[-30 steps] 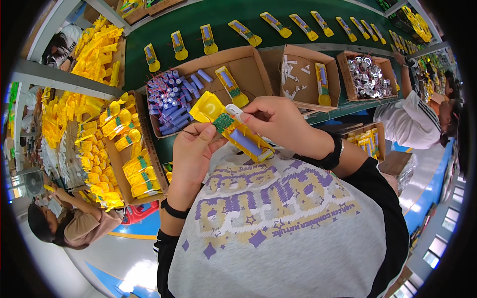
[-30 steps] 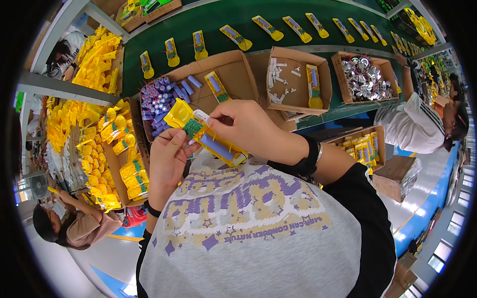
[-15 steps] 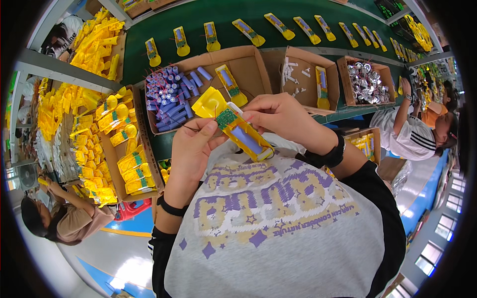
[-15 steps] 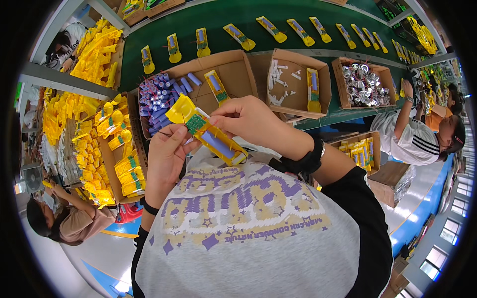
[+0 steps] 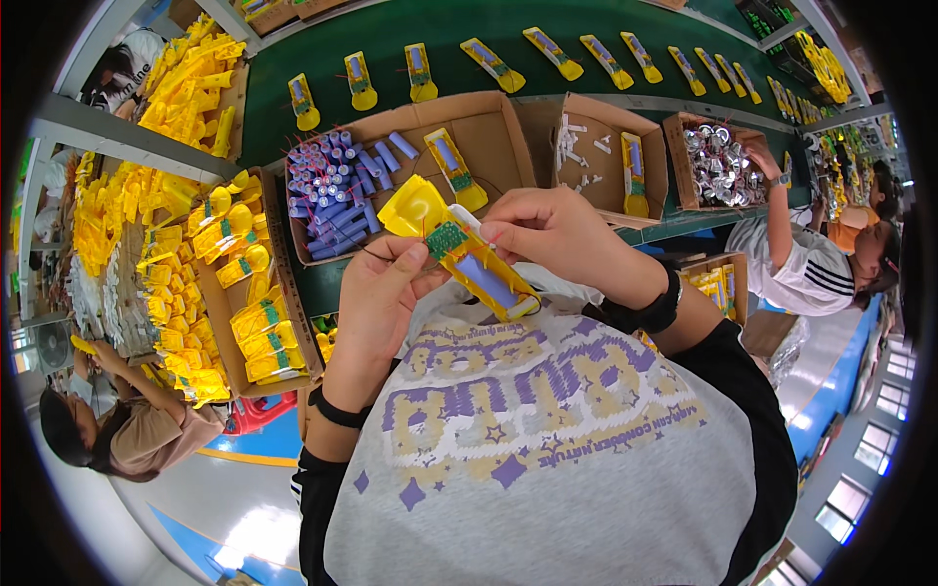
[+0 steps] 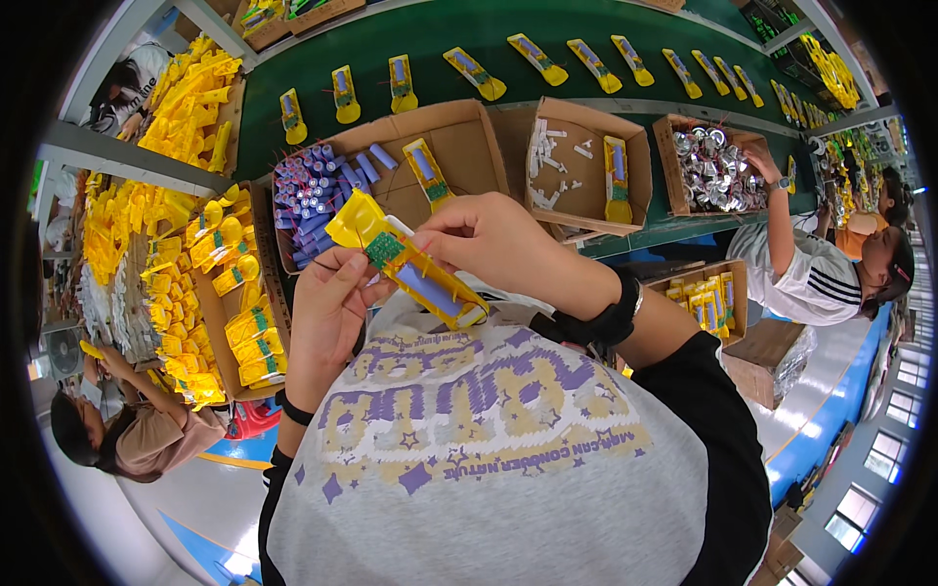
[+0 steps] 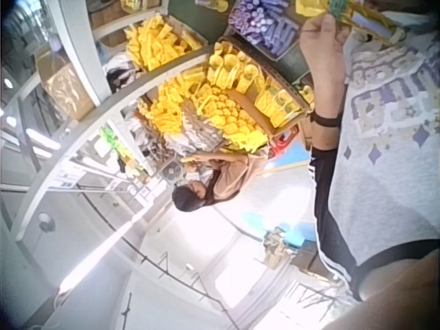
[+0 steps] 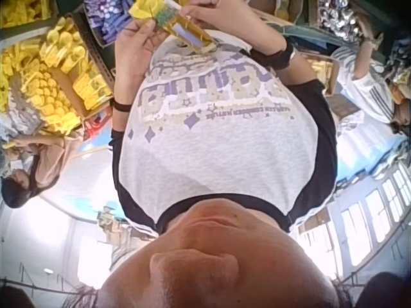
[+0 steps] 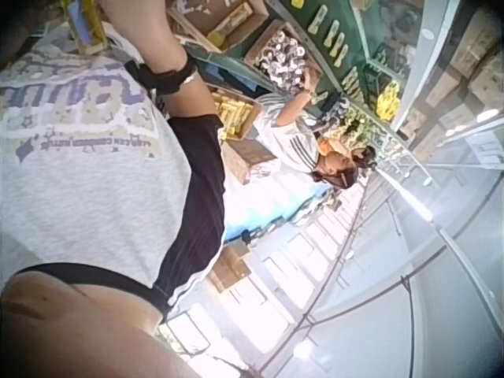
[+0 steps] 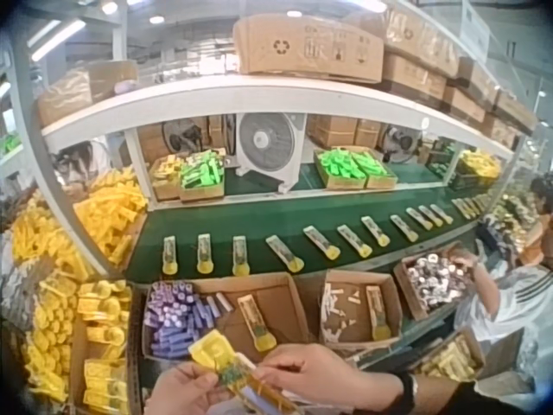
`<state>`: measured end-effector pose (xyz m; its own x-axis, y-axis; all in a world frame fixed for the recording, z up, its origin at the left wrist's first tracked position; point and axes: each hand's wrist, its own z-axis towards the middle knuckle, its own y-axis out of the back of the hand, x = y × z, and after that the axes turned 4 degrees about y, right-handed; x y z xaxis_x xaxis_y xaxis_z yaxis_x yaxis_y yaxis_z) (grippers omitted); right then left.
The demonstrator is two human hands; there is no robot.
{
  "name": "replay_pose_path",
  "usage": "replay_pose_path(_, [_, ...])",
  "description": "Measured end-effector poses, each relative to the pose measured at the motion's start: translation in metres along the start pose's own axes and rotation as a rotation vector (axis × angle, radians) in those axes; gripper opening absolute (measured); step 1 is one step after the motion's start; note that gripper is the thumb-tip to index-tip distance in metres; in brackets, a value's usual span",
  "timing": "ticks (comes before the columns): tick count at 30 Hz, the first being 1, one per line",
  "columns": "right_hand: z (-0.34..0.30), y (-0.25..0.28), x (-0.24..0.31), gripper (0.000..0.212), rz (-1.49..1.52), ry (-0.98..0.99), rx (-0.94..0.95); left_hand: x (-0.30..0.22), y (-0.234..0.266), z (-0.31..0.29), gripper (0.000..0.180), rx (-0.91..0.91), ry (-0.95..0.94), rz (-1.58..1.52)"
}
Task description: Assembling small yellow handheld electronic devices on an industrial production line.
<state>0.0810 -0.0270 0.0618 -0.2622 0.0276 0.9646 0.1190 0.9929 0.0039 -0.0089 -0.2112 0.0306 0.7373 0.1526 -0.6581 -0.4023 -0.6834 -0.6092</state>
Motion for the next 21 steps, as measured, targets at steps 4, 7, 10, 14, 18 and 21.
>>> replay_pose_path(4, [-0.005, -0.003, 0.004, 0.016, -0.215, 0.159, -0.035, 0.000, 0.000, -0.002, 0.010, 0.012, 0.000, 0.001])
replay_pose_path(7, [-0.010, -0.006, 0.008, 0.018, -0.275, 0.159, -0.024, -0.001, 0.003, -0.002, 0.011, 0.058, 0.004, -0.010])
replay_pose_path(10, [-0.010, -0.007, 0.014, 0.018, -0.219, 0.069, -0.039, 0.001, 0.001, -0.002, 0.011, 0.063, -0.021, -0.065])
replay_pose_path(14, [-0.005, -0.003, 0.008, 0.016, -0.126, -0.015, -0.001, -0.001, -0.005, -0.005, 0.012, 0.039, -0.045, -0.077])
replay_pose_path(18, [-0.005, -0.007, 0.001, 0.018, 0.025, 0.033, -0.075, -0.008, -0.011, -0.005, 0.013, -0.012, -0.005, -0.034])
replay_pose_path(21, [-0.004, -0.007, -0.003, 0.020, 0.097, 0.027, -0.068, -0.008, -0.011, -0.005, 0.013, -0.012, 0.007, -0.024])
